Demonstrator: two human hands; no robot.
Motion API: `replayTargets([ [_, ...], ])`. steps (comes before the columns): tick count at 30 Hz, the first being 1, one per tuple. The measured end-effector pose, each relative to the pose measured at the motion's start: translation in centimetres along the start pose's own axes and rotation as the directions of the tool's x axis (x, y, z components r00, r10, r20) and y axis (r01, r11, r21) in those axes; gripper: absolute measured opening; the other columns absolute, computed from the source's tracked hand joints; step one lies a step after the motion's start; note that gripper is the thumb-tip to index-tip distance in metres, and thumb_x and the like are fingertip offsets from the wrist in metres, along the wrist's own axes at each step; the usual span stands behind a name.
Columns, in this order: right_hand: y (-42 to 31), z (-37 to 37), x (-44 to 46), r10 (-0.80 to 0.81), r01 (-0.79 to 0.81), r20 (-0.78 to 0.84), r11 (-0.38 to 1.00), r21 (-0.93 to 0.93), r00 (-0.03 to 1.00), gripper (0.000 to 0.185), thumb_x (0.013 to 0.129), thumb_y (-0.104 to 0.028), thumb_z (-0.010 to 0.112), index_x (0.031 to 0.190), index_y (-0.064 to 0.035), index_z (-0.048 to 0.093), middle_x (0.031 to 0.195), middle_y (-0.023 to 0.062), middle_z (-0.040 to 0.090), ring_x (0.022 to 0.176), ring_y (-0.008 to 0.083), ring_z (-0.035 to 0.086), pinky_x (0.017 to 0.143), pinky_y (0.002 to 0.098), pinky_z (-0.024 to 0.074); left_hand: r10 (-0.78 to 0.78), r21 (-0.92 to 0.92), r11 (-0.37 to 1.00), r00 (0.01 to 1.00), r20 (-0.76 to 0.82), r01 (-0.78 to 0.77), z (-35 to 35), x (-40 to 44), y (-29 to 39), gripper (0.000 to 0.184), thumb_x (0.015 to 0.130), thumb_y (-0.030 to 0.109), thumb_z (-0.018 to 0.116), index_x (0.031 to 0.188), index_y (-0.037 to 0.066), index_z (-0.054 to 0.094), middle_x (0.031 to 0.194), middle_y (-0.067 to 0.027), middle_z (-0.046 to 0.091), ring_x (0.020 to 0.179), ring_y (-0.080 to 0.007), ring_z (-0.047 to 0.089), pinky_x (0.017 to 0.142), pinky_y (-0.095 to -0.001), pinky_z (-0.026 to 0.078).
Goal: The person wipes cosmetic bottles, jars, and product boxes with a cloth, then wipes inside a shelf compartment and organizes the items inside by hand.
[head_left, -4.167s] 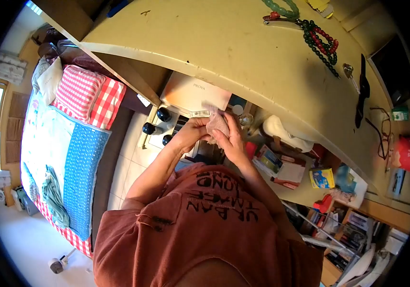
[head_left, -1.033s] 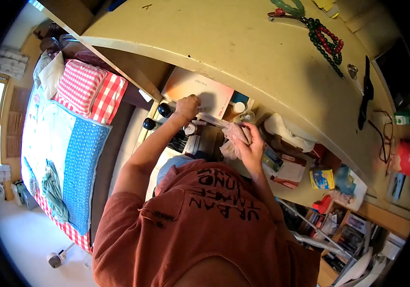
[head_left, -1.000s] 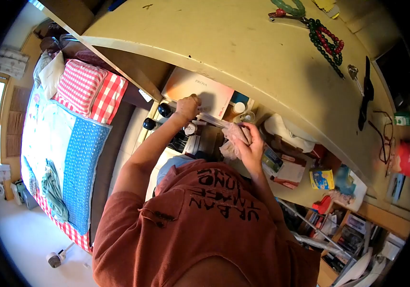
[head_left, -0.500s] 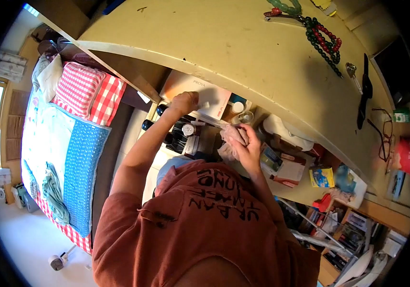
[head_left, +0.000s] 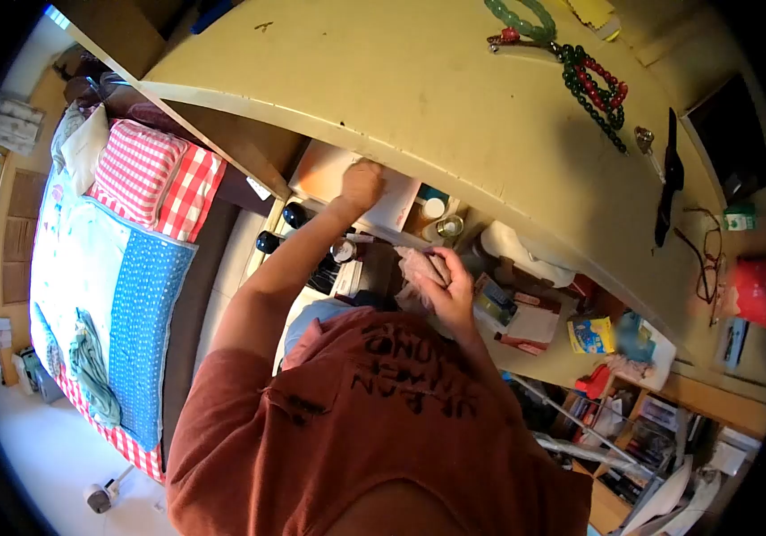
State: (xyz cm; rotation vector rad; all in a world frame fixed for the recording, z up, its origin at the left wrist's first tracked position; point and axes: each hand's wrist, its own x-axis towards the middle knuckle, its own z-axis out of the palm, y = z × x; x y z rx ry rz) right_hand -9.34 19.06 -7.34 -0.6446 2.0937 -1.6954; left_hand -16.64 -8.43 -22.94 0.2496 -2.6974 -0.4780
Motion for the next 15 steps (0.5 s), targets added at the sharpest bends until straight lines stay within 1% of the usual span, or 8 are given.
replayTargets([
  [1, 0.0, 0.1, -0.1, 0.051, -0.051, 0.006, 0.999, 0.012, 0.999, 0.041, 0.081, -0.008, 0.069, 0.119, 0.0004, 0.056, 0.108, 0.0110, 0.066, 0.100, 0.0174, 0.062, 0.090, 0.0316, 0.0484, 0.006, -0.005, 1.000, 0.998, 0.065, -0.006, 0.8, 0.9, 1.0, 0.030, 0.074, 0.021, 0.072, 0.098, 0.005, 0.065, 0.104, -0.0154, 0.068, 0.097, -0.0312, 0.065, 0.085, -0.0436, 0.052],
  [3, -0.9, 0.2, -0.3, 0.060, -0.060, 0.018, 0.998, -0.027, 0.998, 0.041, 0.083, -0.012, 0.070, 0.119, 0.0008, 0.055, 0.108, 0.0120, 0.066, 0.100, 0.0181, 0.062, 0.088, 0.0317, 0.0487, 0.025, -0.010, 1.000, 0.988, 0.154, -0.023, 2.4, 2.8, 3.2, 0.031, 0.074, 0.020, 0.072, 0.100, 0.005, 0.065, 0.105, -0.0156, 0.068, 0.097, -0.0310, 0.065, 0.085, -0.0434, 0.052],
  [4, -1.1, 0.2, -0.4, 0.142, -0.143, 0.039, 0.990, 0.014, 0.989, 0.042, 0.084, -0.015, 0.070, 0.120, 0.0002, 0.055, 0.108, 0.0131, 0.065, 0.100, 0.0195, 0.063, 0.088, 0.0326, 0.0494, 0.025, 0.004, 1.000, 0.982, 0.185, -0.026, 3.1, 4.0, 4.2, 0.032, 0.074, 0.020, 0.072, 0.100, 0.005, 0.065, 0.105, -0.0156, 0.068, 0.097, -0.0309, 0.065, 0.085, -0.0434, 0.052],
  [5, -1.2, 0.2, -0.5, 0.133, -0.133, 0.040, 0.991, 0.004, 0.990, 0.042, 0.084, -0.015, 0.070, 0.120, 0.0002, 0.055, 0.108, 0.0131, 0.065, 0.100, 0.0195, 0.063, 0.088, 0.0326, 0.0494, 0.023, 0.029, 0.999, 0.977, 0.212, -0.030, 3.6, 5.1, 5.2, 0.032, 0.074, 0.020, 0.072, 0.101, 0.005, 0.064, 0.105, -0.0157, 0.068, 0.097, -0.0308, 0.065, 0.085, -0.0433, 0.052],
  [7, -0.8, 0.1, -0.8, 0.243, -0.240, 0.036, 0.968, -0.068, 0.969, 0.041, 0.085, -0.017, 0.071, 0.120, -0.0014, 0.056, 0.108, 0.0134, 0.065, 0.099, 0.0211, 0.063, 0.087, 0.0338, 0.0503, 0.010, 0.055, 0.998, 0.969, 0.249, -0.024, 4.9, 6.6, 6.2, 0.033, 0.074, 0.019, 0.072, 0.102, 0.005, 0.064, 0.106, -0.0159, 0.067, 0.097, -0.0307, 0.065, 0.085, -0.0431, 0.052],
  [11, -1.3, 0.0, -1.1, 0.125, -0.124, 0.001, 0.988, -0.089, 0.992, 0.038, 0.085, -0.019, 0.072, 0.117, -0.0035, 0.058, 0.106, 0.0124, 0.067, 0.097, 0.0214, 0.065, 0.086, 0.0341, 0.0514, -0.010, 0.109, 0.994, 0.950, 0.311, -0.025, 6.2, 7.4, 6.5, 0.036, 0.074, 0.018, 0.073, 0.105, 0.004, 0.063, 0.107, -0.0161, 0.067, 0.097, -0.0303, 0.065, 0.084, -0.0428, 0.053],
  [13, -1.2, -0.3, -0.8, 0.105, -0.105, -0.011, 0.986, -0.131, 0.994, 0.039, 0.084, -0.018, 0.072, 0.117, -0.0036, 0.058, 0.107, 0.0123, 0.066, 0.096, 0.0217, 0.065, 0.086, 0.0337, 0.0514, -0.012, 0.115, 0.993, 0.948, 0.319, -0.026, 6.2, 7.2, 6.4, 0.037, 0.074, 0.018, 0.073, 0.106, 0.004, 0.063, 0.107, -0.0163, 0.067, 0.097, -0.0301, 0.065, 0.084, -0.0426, 0.053],
  [15, -1.2, -0.2, -0.9, 0.007, -0.013, -0.027, 0.979, -0.204, 1.000, 0.038, 0.084, -0.017, 0.072, 0.117, -0.0034, 0.058, 0.106, 0.0120, 0.066, 0.096, 0.0225, 0.066, 0.085, 0.0339, 0.0516, -0.006, 0.112, 0.993, 0.950, 0.314, -0.031, 6.1, 6.6, 6.2, 0.038, 0.074, 0.017, 0.073, 0.108, 0.004, 0.063, 0.108, -0.0164, 0.067, 0.097, -0.0299, 0.065, 0.084, -0.0424, 0.053],
])
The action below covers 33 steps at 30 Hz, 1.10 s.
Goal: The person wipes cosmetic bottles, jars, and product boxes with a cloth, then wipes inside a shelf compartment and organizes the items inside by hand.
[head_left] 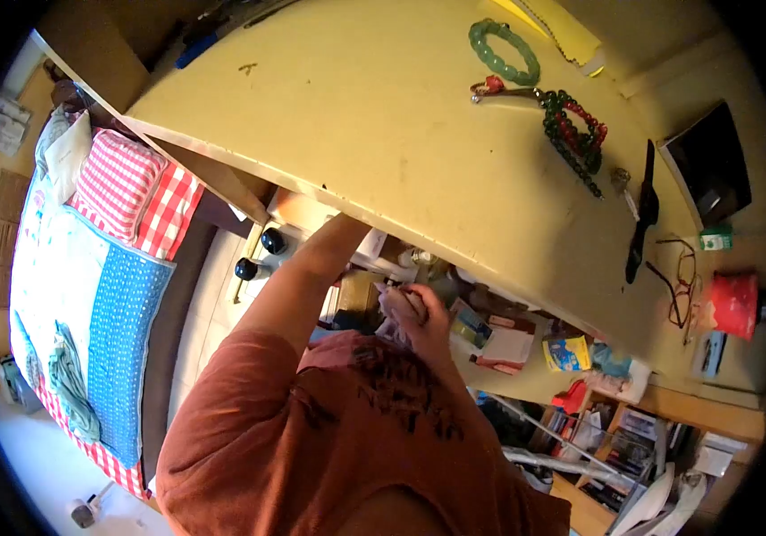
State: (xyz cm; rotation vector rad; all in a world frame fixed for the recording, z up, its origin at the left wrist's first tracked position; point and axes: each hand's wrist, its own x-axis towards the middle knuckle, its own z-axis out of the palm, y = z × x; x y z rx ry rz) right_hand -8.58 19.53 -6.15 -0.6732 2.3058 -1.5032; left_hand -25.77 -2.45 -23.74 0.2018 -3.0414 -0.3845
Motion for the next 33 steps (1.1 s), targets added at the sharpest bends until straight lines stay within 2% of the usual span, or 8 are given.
replayTargets([
  [13, -1.1, 1.4, 0.2, -0.003, -0.019, 0.161, 0.991, 0.131, 0.987, 0.036, 0.085, -0.017, 0.071, 0.115, -0.0026, 0.057, 0.103, 0.0104, 0.065, 0.099, 0.0200, 0.063, 0.086, 0.0316, 0.0494, 0.016, -0.312, 0.947, 0.985, -0.172, -0.070, -4.9, -4.1, -2.3, 0.046, 0.074, 0.014, 0.074, 0.116, 0.002, 0.061, 0.111, -0.0173, 0.066, 0.097, -0.0287, 0.065, 0.083, -0.0413, 0.054],
  [16, -1.1, 0.8, -0.4, 0.109, -0.142, 0.099, 0.884, 0.445, 0.989, 0.035, 0.092, -0.011, 0.062, 0.123, 0.0020, 0.051, 0.105, 0.0081, 0.062, 0.095, 0.0132, 0.059, 0.085, 0.0299, 0.0482, -0.061, -0.858, 0.509, 0.991, -0.117, -0.070, -9.4, -7.9, -2.1, 0.048, 0.074, 0.013, 0.075, 0.119, 0.002, 0.060, 0.112, -0.0175, 0.066, 0.097, -0.0284, 0.065, 0.083, -0.0411, 0.054],
  [17, -1.1, 0.7, -0.6, 0.132, -0.129, 0.032, 0.838, 0.530, 0.991, 0.035, 0.094, -0.010, 0.058, 0.125, 0.0020, 0.049, 0.107, 0.0080, 0.061, 0.096, 0.0131, 0.058, 0.086, 0.0295, 0.0476, -0.111, -0.963, -0.069, 0.957, 0.267, 0.260, -11.8, -9.3, -1.3, 0.054, 0.073, 0.007, 0.077, 0.123, 0.002, 0.058, 0.112, -0.0156, 0.066, 0.100, -0.0251, 0.064, 0.086, -0.0383, 0.053],
  [22, -4.2, 0.0, -0.1, 0.122, 0.174, -0.352, 0.694, 0.699, 0.928, 0.038, 0.097, -0.010, 0.048, 0.133, 0.0009, 0.045, 0.122, 0.0086, 0.055, 0.108, 0.0162, 0.055, 0.093, 0.0295, 0.0440, 0.150, -0.841, -0.497, 0.976, 0.158, 0.212, -19.7, -17.0, 1.9, 0.064, 0.072, -0.004, 0.076, 0.130, 0.007, 0.052, 0.117, -0.0027, 0.062, 0.111, -0.0166, 0.057, 0.097, -0.0316, 0.046],
  [24, -3.9, 0.2, 0.6, 0.118, 0.209, -0.371, 0.654, 0.727, 0.921, 0.042, 0.097, -0.015, 0.051, 0.135, 0.0009, 0.045, 0.130, 0.0120, 0.052, 0.115, 0.0193, 0.053, 0.097, 0.0318, 0.0431, 0.141, -0.843, -0.521, 0.987, 0.071, 0.135, -19.7, -18.7, 2.9, 0.065, 0.072, -0.005, 0.077, 0.130, 0.007, 0.052, 0.124, -0.0035, 0.059, 0.113, -0.0165, 0.057, 0.097, -0.0304, 0.047],
  [28, -7.5, 1.2, 2.8, -0.399, 0.422, -0.192, 0.901, 0.096, 0.896, 0.055, 0.085, -0.004, 0.060, 0.138, 0.0011, 0.044, 0.137, 0.0176, 0.050, 0.128, 0.0255, 0.048, 0.104, 0.0360, 0.0400, 0.089, -0.955, -0.294, 0.996, 0.022, 0.047, -21.7, -21.2, 4.6, 0.070, 0.075, -0.012, 0.072, 0.137, 0.004, 0.043, 0.120, -0.0056, 0.059, 0.107, -0.0154, 0.060, 0.093, -0.0290, 0.048],
  [31, -8.6, 1.7, 2.8, -0.243, 0.279, -0.150, 0.908, 0.313, 0.958, 0.054, 0.083, -0.002, 0.064, 0.135, 0.0003, 0.046, 0.128, 0.0127, 0.056, 0.118, 0.0201, 0.055, 0.101, 0.0330, 0.0426, 0.044, -0.990, -0.142, 0.999, -0.006, 0.000, -23.1, -22.0, 4.0, 0.065, 0.076, -0.009, 0.073, 0.134, 0.005, 0.048, 0.119, -0.0055, 0.060, 0.112, -0.0153, 0.058, 0.094, -0.0293, 0.048],
  [33, -8.4, 2.2, 2.6, -0.194, 0.254, -0.177, 0.863, 0.437, 0.965, 0.049, 0.084, -0.003, 0.066, 0.130, -0.0004, 0.050, 0.121, 0.0087, 0.059, 0.108, 0.0154, 0.058, 0.097, 0.0294, 0.0453, 0.032, -0.938, 0.257, 0.972, -0.232, -0.232, -24.6, -22.4, 3.8, 0.058, 0.073, -0.008, 0.074, 0.126, 0.006, 0.055, 0.118, -0.0075, 0.062, 0.114, -0.0186, 0.057, 0.095, -0.0320, 0.047],
])
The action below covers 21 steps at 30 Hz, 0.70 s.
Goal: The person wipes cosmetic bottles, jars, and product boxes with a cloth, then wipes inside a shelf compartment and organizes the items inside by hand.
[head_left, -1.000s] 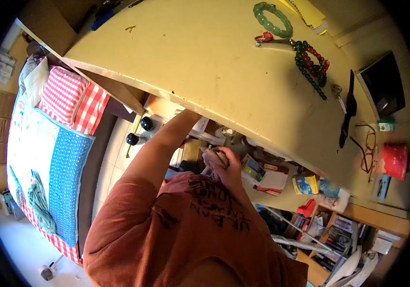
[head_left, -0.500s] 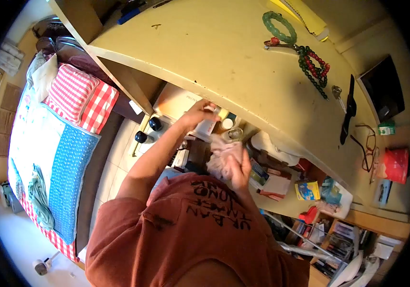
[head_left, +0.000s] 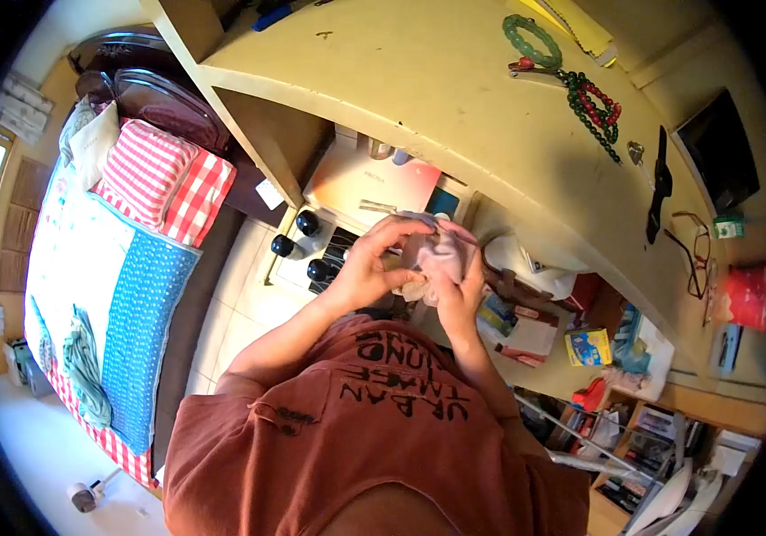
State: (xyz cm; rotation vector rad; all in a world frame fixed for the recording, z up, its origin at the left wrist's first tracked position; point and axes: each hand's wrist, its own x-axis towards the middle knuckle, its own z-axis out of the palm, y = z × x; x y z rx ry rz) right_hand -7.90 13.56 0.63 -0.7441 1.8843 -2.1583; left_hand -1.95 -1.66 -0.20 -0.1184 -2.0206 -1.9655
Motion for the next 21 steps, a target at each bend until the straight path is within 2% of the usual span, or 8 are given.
replayTargets([
  [4, 0.4, -0.2, 0.2, 0.240, -0.201, -0.108, 0.937, 0.285, 0.965, 0.031, 0.090, -0.009, 0.061, 0.119, 0.0001, 0.058, 0.110, 0.0071, 0.063, 0.100, 0.0145, 0.061, 0.088, 0.0291, 0.0484, 0.127, 0.289, 0.949, 0.992, 0.004, -0.123, 0.1, -0.9, 1.0, 0.057, 0.061, -0.004, 0.073, 0.116, 0.008, 0.063, 0.117, -0.0092, 0.063, 0.112, -0.0304, 0.056, 0.097, -0.0400, 0.042],
  [5, 0.4, -0.3, 0.3, 0.241, -0.200, -0.114, 0.938, 0.284, 0.964, 0.031, 0.090, -0.009, 0.061, 0.119, 0.0001, 0.058, 0.110, 0.0071, 0.063, 0.100, 0.0145, 0.061, 0.088, 0.0291, 0.0484, 0.126, 0.285, 0.950, 0.992, 0.009, -0.124, 0.0, -1.0, 1.1, 0.057, 0.061, -0.004, 0.073, 0.116, 0.008, 0.063, 0.117, -0.0092, 0.063, 0.112, -0.0304, 0.056, 0.097, -0.0400, 0.042],
  [7, 0.4, -0.8, 0.5, 0.458, -0.402, -0.026, 0.805, 0.437, 0.889, 0.033, 0.093, -0.012, 0.059, 0.122, 0.0001, 0.054, 0.112, 0.0097, 0.063, 0.103, 0.0171, 0.060, 0.090, 0.0300, 0.0479, 0.329, 0.589, 0.738, 0.937, 0.113, -0.330, -0.4, -0.9, 1.5, 0.055, 0.062, 0.000, 0.071, 0.115, 0.011, 0.064, 0.118, -0.0054, 0.064, 0.114, -0.0280, 0.055, 0.098, -0.0411, 0.037],
  [8, 1.0, -1.1, 0.5, 0.503, -0.446, 0.041, 0.721, 0.530, 0.863, 0.033, 0.094, -0.014, 0.059, 0.124, -0.0005, 0.054, 0.110, 0.0092, 0.064, 0.103, 0.0181, 0.061, 0.089, 0.0309, 0.0490, 0.318, 0.617, 0.716, 0.939, 0.130, -0.327, -0.6, -0.8, 2.0, 0.052, 0.064, 0.002, 0.069, 0.114, 0.013, 0.064, 0.119, -0.0027, 0.064, 0.114, -0.0246, 0.055, 0.097, -0.0415, 0.033],
  [12, 2.4, -1.2, 0.3, 0.562, -0.499, 0.112, 0.603, 0.622, 0.819, 0.034, 0.095, -0.017, 0.059, 0.125, -0.0012, 0.053, 0.111, 0.0083, 0.063, 0.103, 0.0176, 0.061, 0.089, 0.0310, 0.0489, 0.338, 0.618, 0.701, 0.929, 0.152, -0.356, -0.6, -0.7, 1.6, 0.051, 0.064, 0.002, 0.069, 0.113, 0.011, 0.064, 0.115, -0.0043, 0.064, 0.110, -0.0250, 0.056, 0.095, -0.0411, 0.034],
  [14, 1.2, -0.2, 0.2, 0.506, -0.436, 0.003, 0.741, 0.510, 0.863, 0.032, 0.092, -0.021, 0.067, 0.117, -0.0036, 0.059, 0.108, 0.0034, 0.063, 0.099, 0.0131, 0.061, 0.084, 0.0276, 0.0492, 0.301, 0.604, 0.743, 0.950, 0.085, -0.290, -0.5, -1.1, 1.3, 0.051, 0.063, 0.002, 0.070, 0.113, 0.010, 0.063, 0.114, -0.0049, 0.064, 0.108, -0.0255, 0.056, 0.094, -0.0405, 0.035],
  [17, 0.6, 0.5, -0.7, 0.458, -0.426, 0.000, 0.828, 0.364, 0.889, 0.036, 0.091, -0.022, 0.069, 0.121, -0.0043, 0.057, 0.110, 0.0026, 0.061, 0.101, 0.0122, 0.059, 0.085, 0.0267, 0.0485, 0.217, 0.608, 0.784, 0.973, -0.077, -0.127, -0.4, -0.6, 1.8, 0.058, 0.059, 0.003, 0.074, 0.116, 0.009, 0.064, 0.110, -0.0066, 0.064, 0.105, -0.0265, 0.057, 0.092, -0.0375, 0.037],
  [21, 1.5, 0.3, -0.9, 0.494, -0.426, 0.007, 0.742, 0.518, 0.870, 0.038, 0.094, -0.024, 0.065, 0.125, -0.0046, 0.054, 0.113, 0.0031, 0.061, 0.106, 0.0130, 0.059, 0.090, 0.0284, 0.0480, 0.147, 0.547, 0.835, 0.984, -0.102, -0.068, -0.4, -0.3, 1.7, 0.064, 0.057, 0.002, 0.080, 0.119, 0.009, 0.065, 0.110, -0.0075, 0.062, 0.107, -0.0269, 0.057, 0.094, -0.0365, 0.040],
])
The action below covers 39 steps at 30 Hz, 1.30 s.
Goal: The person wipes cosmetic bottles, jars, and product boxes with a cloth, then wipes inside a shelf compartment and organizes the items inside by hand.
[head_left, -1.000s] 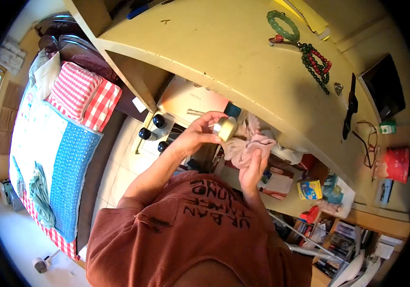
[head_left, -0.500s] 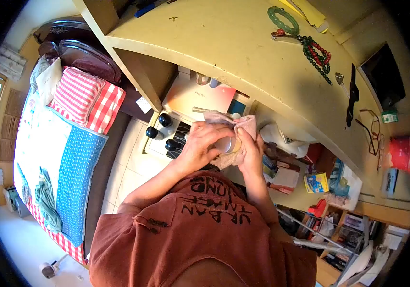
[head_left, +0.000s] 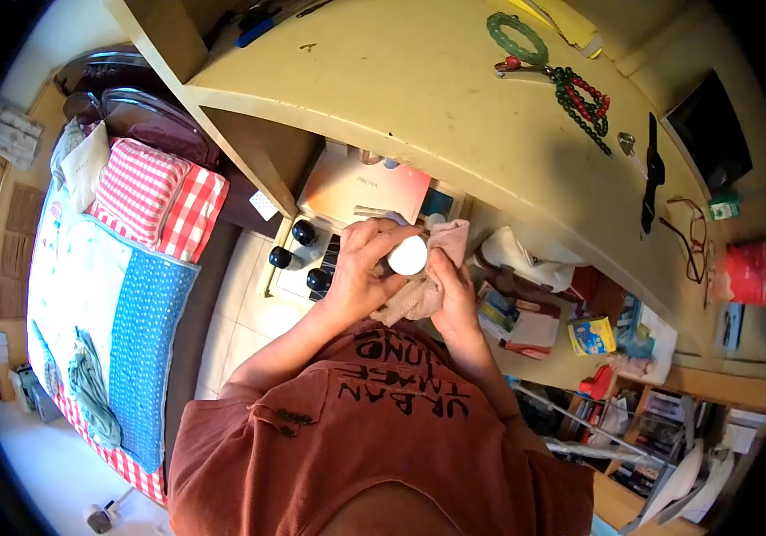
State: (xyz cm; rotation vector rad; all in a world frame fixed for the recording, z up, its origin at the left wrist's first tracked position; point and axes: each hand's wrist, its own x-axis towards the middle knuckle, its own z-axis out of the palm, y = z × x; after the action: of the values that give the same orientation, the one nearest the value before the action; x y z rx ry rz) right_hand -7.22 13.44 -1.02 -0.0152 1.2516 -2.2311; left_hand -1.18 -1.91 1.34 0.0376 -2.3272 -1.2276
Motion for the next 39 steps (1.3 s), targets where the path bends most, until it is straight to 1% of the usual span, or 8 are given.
replayTargets([
  [6, 0.5, 0.2, -0.5, -0.010, 0.011, -0.014, 0.993, 0.116, 1.000, 0.040, 0.095, -0.027, 0.064, 0.127, -0.0041, 0.055, 0.121, 0.0051, 0.061, 0.109, 0.0140, 0.059, 0.091, 0.0294, 0.0493, -0.152, -0.553, 0.807, 0.978, 0.146, 0.208, 0.1, -0.2, -1.6, 0.070, 0.063, 0.002, 0.085, 0.128, 0.003, 0.058, 0.118, -0.0082, 0.058, 0.113, -0.0196, 0.055, 0.099, -0.0311, 0.042],
  [8, 0.7, 0.0, -0.8, 0.025, -0.025, 0.010, 0.999, 0.037, 1.000, 0.036, 0.095, -0.027, 0.064, 0.122, -0.0037, 0.059, 0.114, 0.0031, 0.063, 0.103, 0.0124, 0.060, 0.088, 0.0262, 0.0493, -0.381, -0.866, 0.277, 0.875, 0.298, 0.415, -0.5, -1.2, -1.6, 0.064, 0.063, -0.001, 0.081, 0.124, 0.002, 0.060, 0.116, -0.0085, 0.062, 0.111, -0.0209, 0.058, 0.100, -0.0340, 0.044],
  [14, 3.2, 1.4, -0.6, -0.046, 0.043, 0.052, 0.997, 0.059, 0.998, 0.034, 0.096, -0.019, 0.050, 0.127, -0.0046, 0.051, 0.121, 0.0034, 0.057, 0.106, 0.0139, 0.056, 0.093, 0.0289, 0.0440, -0.324, -0.934, -0.088, 0.877, 0.356, 0.347, -0.6, -4.6, -3.8, 0.075, 0.069, 0.023, 0.079, 0.135, -0.002, 0.053, 0.143, -0.0146, 0.049, 0.127, -0.0245, 0.051, 0.111, -0.0377, 0.037],
  [16, 1.9, 2.1, -0.2, -0.045, 0.170, 0.267, 0.868, -0.467, 0.963, 0.037, 0.094, -0.018, 0.048, 0.128, -0.0025, 0.049, 0.123, 0.0104, 0.055, 0.109, 0.0217, 0.055, 0.096, 0.0348, 0.0421, -0.356, -0.888, -0.230, 0.814, 0.458, 0.399, 0.0, -6.5, -4.7, 0.080, 0.070, 0.028, 0.079, 0.138, -0.002, 0.049, 0.136, -0.0131, 0.054, 0.123, -0.0241, 0.053, 0.110, -0.0372, 0.037],
  [20, 1.5, 2.1, 0.0, -0.242, 0.530, 0.536, -0.092, -0.843, 0.809, 0.053, 0.088, -0.023, 0.057, 0.134, 0.0013, 0.045, 0.127, 0.0206, 0.052, 0.115, 0.0408, 0.050, 0.103, 0.0480, 0.0365, -0.400, -0.887, -0.213, 0.792, 0.461, 0.409, -0.2, -7.7, -5.4, 0.082, 0.070, 0.031, 0.079, 0.138, -0.001, 0.047, 0.129, -0.0113, 0.058, 0.120, -0.0236, 0.055, 0.109, -0.0369, 0.037],
  [26, -2.1, 3.0, -1.7, -0.372, 0.731, 0.646, 0.154, -0.665, 0.666, 0.071, 0.076, -0.027, 0.074, 0.137, -0.0019, 0.047, 0.129, 0.0205, 0.050, 0.119, 0.0375, 0.047, 0.104, 0.0478, 0.0346, -0.442, -0.899, -0.134, 0.787, 0.430, 0.416, -0.8, -6.9, -3.2, 0.079, 0.072, 0.029, 0.079, 0.137, -0.002, 0.047, 0.130, -0.0121, 0.058, 0.122, -0.0247, 0.054, 0.109, -0.0385, 0.038],
  [34, -0.1, 2.9, -2.1, -0.332, 0.679, 0.609, 0.153, -0.718, 0.720, 0.066, 0.079, -0.019, 0.075, 0.137, -0.0039, 0.046, 0.123, 0.0193, 0.052, 0.111, 0.0386, 0.052, 0.096, 0.0455, 0.0427, -0.450, -0.886, -0.114, 0.772, 0.449, 0.450, -0.7, -6.5, -1.8, 0.069, 0.078, 0.017, 0.079, 0.138, 0.000, 0.050, 0.134, -0.0121, 0.056, 0.123, -0.0236, 0.054, 0.108, -0.0380, 0.042],
  [39, -0.7, 1.4, -2.3, -0.360, 0.586, 0.463, 0.470, -0.660, 0.810, 0.067, 0.086, -0.016, 0.068, 0.144, 0.0009, 0.036, 0.133, 0.0238, 0.050, 0.122, 0.0350, 0.052, 0.104, 0.0414, 0.0398, -0.508, -0.936, 0.043, 0.814, 0.280, 0.349, -0.8, -5.7, -0.5, 0.056, 0.090, 0.021, 0.066, 0.140, 0.002, 0.047, 0.139, -0.0132, 0.052, 0.128, -0.0247, 0.050, 0.109, -0.0381, 0.039],
])
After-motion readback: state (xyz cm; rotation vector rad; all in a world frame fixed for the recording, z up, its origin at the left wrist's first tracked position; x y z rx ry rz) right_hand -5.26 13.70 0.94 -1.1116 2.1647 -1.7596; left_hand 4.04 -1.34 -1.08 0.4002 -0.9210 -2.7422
